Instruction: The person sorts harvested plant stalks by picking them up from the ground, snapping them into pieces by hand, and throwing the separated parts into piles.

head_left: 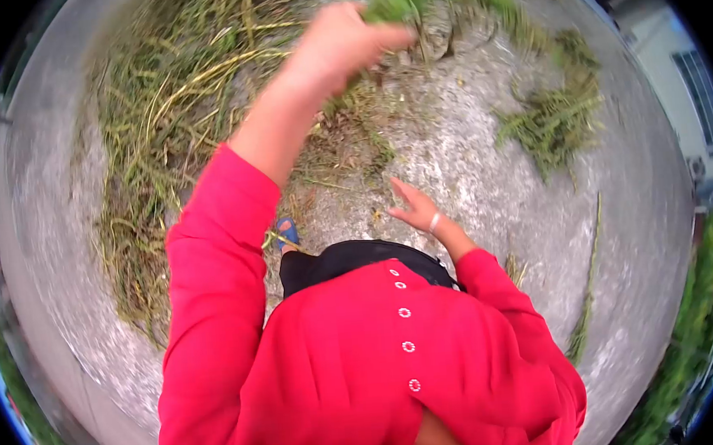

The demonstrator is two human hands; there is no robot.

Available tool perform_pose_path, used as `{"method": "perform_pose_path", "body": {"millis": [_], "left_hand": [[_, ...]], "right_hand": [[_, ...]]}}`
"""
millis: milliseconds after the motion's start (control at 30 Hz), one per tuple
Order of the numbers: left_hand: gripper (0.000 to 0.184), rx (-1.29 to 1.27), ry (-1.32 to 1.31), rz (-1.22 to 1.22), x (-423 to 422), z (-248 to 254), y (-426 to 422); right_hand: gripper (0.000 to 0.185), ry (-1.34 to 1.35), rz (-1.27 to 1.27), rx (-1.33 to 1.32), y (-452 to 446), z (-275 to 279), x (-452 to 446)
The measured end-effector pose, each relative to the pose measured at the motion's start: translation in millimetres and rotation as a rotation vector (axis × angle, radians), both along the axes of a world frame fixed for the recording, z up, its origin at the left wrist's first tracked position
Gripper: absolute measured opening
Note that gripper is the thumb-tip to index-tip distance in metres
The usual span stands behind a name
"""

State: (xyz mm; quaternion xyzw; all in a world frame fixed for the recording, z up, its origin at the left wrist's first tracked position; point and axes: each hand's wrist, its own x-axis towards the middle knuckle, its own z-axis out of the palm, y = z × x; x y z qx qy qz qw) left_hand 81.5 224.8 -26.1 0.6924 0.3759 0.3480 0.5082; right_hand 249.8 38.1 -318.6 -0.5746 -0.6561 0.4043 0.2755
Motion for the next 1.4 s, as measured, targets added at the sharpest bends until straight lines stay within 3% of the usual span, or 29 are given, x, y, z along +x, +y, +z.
{"method": "perform_pose_path", "body": {"millis": [67,100,133,200,233,300,467,567,600,700,733,833,900,967,1000,1100,1167,1233,1267,1333,1400], "left_hand": [[0.018,-0.009,-0.167,-0.086,18,57,7],[0.013,-0.264,-0.393,-0.076,19,94,-3],[0.015,-0.165,-0.399,-0.068,19,109,0],[0.017,-0.284,-0.512,-0.08,14,132,-6],[0.018,-0.322,-0.525,-0.246,3,134,6],[0.015,-0.379,-0.601,-0.32,-8,149,1],[0.016,-0.403,-0.759,-0.285,-27,141,-6],[0.016,-0.415,-0.855,-0.385,-43,130,-7],[0.016,-0.355,-0.882,-0.309,-48,127,-10],[0.016,-0.361,-0.949,-0.208,-73,118,-16],[0.017,-0.353,-0.995,-0.203,-88,113,-12],[0.018,-0.364,-1.081,-0.213,-132,100,-12],[0.02,-0.338,-1.085,-0.189,-152,97,-22],[0.02,-0.342,-1.085,-0.215,-175,93,-29],[0.019,-0.347,-1.088,-0.278,-191,88,-28],[0.025,-0.228,-0.873,0.2,-231,81,-31],[0.044,-0.117,-0.504,0.582,-245,69,-35],[0.049,0.567,0.277,1.215,-268,42,-31],[0.05,0.968,0.727,1.388,-268,35,-51],[0.044,1.415,0.882,1.029,-222,45,-95],[0.033,1.294,0.837,0.398,-183,30,-114]], "right_hand": [[0.086,-0.057,-0.086,0.244,17,15,10],[0.092,-0.107,-0.163,0.343,20,25,17],[0.093,-0.129,-0.252,0.392,20,38,25],[0.095,-0.174,-0.43,0.497,21,71,42],[0.095,-0.259,-0.467,0.547,19,86,50],[0.096,-0.435,-0.534,0.633,12,114,61],[0.06,-0.549,-0.577,1.257,4,181,68],[0.065,-0.699,-0.574,1.222,13,227,57],[0.068,-0.811,-0.536,1.207,22,228,63],[0.069,-0.813,-0.431,0.923,45,215,84],[0.066,-0.711,-0.435,0.534,39,235,84],[0.064,-0.917,-0.366,0.972,67,196,94],[0.045,-0.78,-0.183,1.01,81,192,65],[0.037,-0.46,0.073,0.692,95,174,34],[0.035,-0.45,0.118,0.661,95,168,22],[0.034,-0.457,0.224,0.647,95,165,-15],[0.036,-0.506,0.226,0.705,94,170,-24],[0.035,-0.53,0.237,0.766,95,184,-33],[0.033,-0.548,0.247,0.773,96,190,-38],[0.03,-0.584,0.254,0.845,99,202,-52],[0.032,-0.655,0.274,0.869,96,216,-68]]}}
